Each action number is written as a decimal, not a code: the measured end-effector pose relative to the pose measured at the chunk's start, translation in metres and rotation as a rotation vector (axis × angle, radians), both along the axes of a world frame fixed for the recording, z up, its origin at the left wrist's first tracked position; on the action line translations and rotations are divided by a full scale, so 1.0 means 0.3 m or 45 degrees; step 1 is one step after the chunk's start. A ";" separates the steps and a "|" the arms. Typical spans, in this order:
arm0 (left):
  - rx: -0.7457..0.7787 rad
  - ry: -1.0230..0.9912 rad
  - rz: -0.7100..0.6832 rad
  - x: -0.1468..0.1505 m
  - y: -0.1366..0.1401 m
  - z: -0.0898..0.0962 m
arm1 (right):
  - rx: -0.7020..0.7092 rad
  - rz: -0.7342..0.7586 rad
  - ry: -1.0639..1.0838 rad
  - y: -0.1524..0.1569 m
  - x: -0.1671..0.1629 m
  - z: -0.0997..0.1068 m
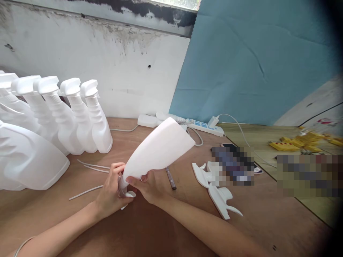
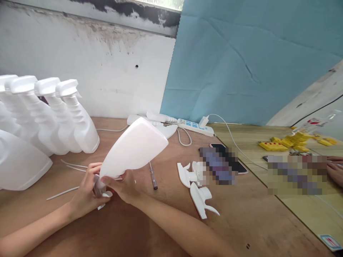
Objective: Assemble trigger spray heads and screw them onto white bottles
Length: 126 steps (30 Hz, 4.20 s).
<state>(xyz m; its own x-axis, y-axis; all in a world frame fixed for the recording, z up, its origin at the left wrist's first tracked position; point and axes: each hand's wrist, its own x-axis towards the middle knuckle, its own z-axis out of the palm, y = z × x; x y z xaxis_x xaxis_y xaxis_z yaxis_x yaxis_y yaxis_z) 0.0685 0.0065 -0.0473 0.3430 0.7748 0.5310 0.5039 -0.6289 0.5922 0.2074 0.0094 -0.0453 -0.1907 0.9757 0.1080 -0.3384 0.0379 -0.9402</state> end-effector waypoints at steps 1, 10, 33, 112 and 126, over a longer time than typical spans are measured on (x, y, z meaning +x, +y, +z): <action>0.022 0.011 0.018 0.000 0.000 -0.002 | -0.003 0.032 -0.005 0.000 0.000 0.002; 0.109 0.029 0.104 -0.003 0.003 0.006 | -0.007 0.078 0.142 0.015 -0.003 0.034; -0.730 -1.077 -0.138 -0.003 0.064 -0.014 | -0.040 -0.234 0.196 0.031 0.001 -0.013; -0.951 -1.422 0.370 -0.187 0.051 0.160 | 0.782 -0.668 -1.026 -0.132 0.296 -0.055; -1.079 -1.545 0.338 -0.194 0.051 0.127 | 0.789 -0.594 -1.001 -0.134 0.328 -0.010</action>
